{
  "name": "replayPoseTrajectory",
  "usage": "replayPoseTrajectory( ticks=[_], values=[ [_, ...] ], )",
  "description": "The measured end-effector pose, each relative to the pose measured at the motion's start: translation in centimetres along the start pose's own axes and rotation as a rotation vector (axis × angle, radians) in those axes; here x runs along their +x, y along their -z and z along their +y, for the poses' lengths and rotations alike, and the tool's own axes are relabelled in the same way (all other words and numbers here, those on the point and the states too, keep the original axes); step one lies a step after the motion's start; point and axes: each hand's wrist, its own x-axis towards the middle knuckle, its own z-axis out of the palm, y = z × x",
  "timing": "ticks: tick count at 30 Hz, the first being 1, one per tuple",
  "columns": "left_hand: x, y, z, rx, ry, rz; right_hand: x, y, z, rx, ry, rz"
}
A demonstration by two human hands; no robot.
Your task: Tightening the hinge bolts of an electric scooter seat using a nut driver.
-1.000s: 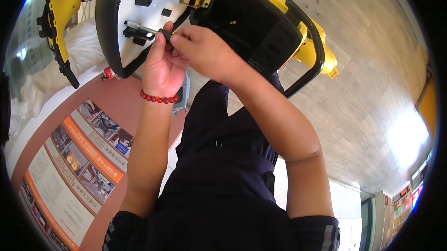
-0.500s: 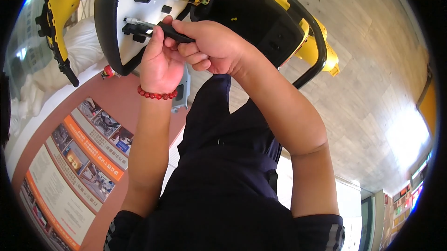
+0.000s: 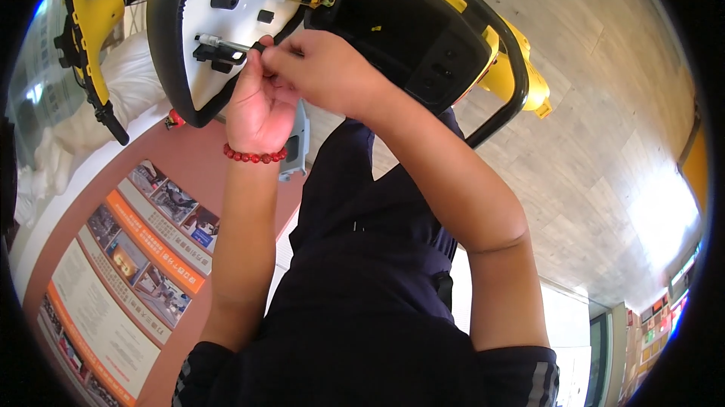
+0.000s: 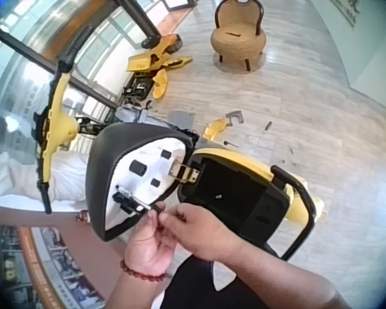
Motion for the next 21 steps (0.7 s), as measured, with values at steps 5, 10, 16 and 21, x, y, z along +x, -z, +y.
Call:
replayPoseTrajectory(
  ticks=[5, 10, 16, 21],
  values=[
    [0.1, -1.1, 0.0, -0.046, -0.040, 0.234, 0.0, -1.0, -0.7, -0.943, 0.381, 0.191],
    [-0.2, -0.5, 0.6, 0.011, -0.016, 0.079, 1.2, 0.6, -0.9, 0.549, -0.353, -0.195],
    [0.1, -1.1, 0.0, -0.032, -0.026, 0.267, 0.8, -0.7, 1.3, -0.664, 0.742, 0.287],
    [0.0, -1.1, 0.5, 0.008, -0.038, 0.154, 0.5, 0.5, -0.7, 0.160, -0.106, -0.087]
  ],
)
